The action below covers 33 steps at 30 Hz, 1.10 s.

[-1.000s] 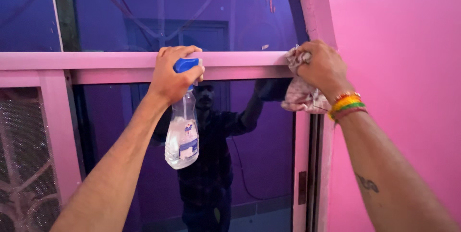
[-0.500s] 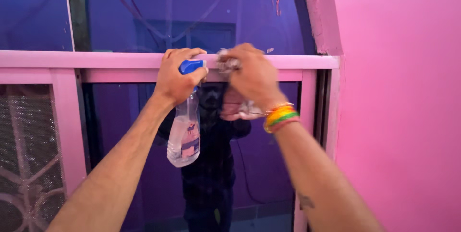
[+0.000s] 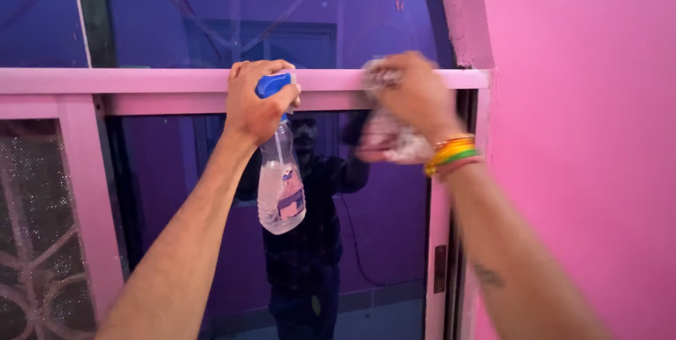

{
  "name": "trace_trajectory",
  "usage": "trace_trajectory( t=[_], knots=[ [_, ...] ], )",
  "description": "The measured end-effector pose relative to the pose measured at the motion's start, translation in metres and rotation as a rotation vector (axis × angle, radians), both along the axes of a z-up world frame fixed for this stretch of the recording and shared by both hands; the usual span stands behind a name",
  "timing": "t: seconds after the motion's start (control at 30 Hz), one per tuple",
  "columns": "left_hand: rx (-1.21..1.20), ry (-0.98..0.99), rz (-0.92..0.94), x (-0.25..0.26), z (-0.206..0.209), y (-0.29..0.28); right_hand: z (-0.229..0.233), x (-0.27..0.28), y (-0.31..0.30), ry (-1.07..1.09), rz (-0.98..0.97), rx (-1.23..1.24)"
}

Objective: The person sprays a liquid cleaning agent onto a glass window and wipes the pane and the pink frame with a cloth.

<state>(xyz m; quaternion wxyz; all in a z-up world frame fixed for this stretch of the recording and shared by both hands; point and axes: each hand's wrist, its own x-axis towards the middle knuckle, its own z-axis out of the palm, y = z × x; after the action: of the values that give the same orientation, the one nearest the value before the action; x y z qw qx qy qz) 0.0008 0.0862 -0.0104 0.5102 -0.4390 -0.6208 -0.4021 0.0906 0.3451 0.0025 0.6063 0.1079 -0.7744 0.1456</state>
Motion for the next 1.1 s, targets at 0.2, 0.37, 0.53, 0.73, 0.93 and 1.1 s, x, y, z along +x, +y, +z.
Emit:
trace_trajectory(
  t=[0.2,0.37,0.53,0.73,0.93,1.1],
  knots=[
    [0.033,0.094,0.029,-0.008,-0.001,-0.002,-0.004,-0.028,-0.070,0.083,0.096,0.167],
    [-0.045,0.018,-0.037,-0.002,-0.001,-0.006,-0.004,-0.004,-0.018,-0.015,0.060,0.160],
    [-0.080,0.041,-0.034,0.005,0.001,-0.008,-0.002,0.017,0.064,-0.039,-0.087,0.090],
    [-0.090,0.038,-0.013,0.008,0.000,-0.006,0.010,0.020,0.062,-0.187,-0.296,-0.101],
    [0.029,0.096,0.035,-0.001,-0.007,0.003,-0.001,-0.019,-0.056,0.034,0.016,0.177],
    [0.035,0.187,0.059,-0.008,-0.005,0.001,-0.004,-0.002,-0.021,-0.005,0.084,0.233]
  ],
)
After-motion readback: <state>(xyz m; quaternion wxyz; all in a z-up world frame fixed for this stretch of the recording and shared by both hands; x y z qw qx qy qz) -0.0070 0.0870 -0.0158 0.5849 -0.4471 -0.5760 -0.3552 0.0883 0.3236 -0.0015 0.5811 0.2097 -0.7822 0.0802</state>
